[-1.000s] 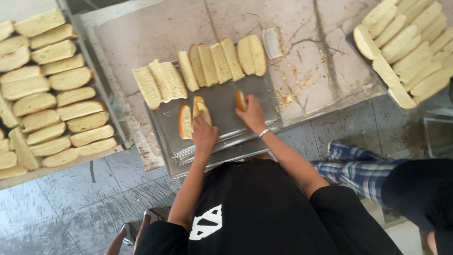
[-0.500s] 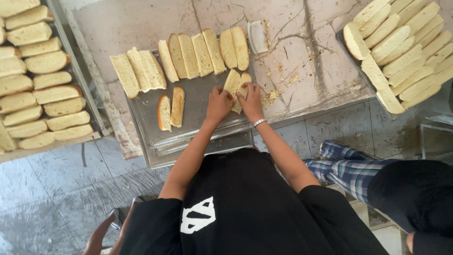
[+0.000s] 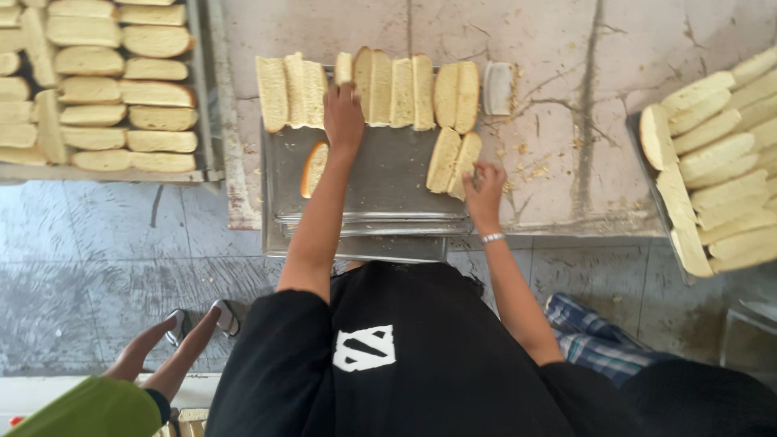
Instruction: The person arranges sliced bread on metal trays, picking up stacks of bread and placing them in rows. They also wipe crumbs from the tray surface and move the trays around the workspace.
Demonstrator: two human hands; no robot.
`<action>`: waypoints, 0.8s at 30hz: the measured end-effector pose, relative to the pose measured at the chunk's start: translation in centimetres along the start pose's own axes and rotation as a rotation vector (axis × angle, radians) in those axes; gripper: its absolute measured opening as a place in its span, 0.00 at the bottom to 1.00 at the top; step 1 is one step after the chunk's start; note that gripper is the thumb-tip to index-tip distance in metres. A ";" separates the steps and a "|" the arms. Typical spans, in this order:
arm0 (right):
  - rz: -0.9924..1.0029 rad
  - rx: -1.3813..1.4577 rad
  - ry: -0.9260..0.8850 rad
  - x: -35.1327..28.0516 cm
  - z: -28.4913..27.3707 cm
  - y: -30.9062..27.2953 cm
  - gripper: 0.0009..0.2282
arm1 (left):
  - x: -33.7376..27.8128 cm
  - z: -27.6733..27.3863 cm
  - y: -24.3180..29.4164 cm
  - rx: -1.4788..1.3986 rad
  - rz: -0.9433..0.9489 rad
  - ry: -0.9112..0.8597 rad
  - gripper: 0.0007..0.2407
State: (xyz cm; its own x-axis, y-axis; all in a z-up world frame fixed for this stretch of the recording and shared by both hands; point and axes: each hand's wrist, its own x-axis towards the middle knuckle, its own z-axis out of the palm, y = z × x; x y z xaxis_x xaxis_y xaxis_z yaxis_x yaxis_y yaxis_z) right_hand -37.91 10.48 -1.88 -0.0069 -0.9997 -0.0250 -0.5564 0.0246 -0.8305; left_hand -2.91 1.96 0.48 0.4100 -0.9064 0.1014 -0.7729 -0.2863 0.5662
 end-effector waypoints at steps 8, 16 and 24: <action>0.200 0.000 0.026 -5.7 -3.3 2.2 0.07 | 11.5 -1.8 -4.5 0.127 0.191 -0.403 0.21; 0.220 -0.007 0.097 -7.6 -4.5 1.6 0.05 | 13.5 0.4 -6.6 0.326 0.286 -0.340 0.11; 0.102 -0.068 0.064 -6.0 -1.8 -3.3 0.07 | 13.4 0.5 -2.4 0.162 0.156 -0.431 0.14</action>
State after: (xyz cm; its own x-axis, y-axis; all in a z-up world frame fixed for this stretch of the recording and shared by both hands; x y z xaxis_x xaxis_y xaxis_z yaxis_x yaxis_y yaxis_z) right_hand -37.51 16.38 1.97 -0.1181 -0.9906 -0.0695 -0.6050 0.1272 -0.7860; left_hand 4.23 -9.60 0.08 0.0723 -0.9787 -0.1923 -0.8887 -0.1507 0.4330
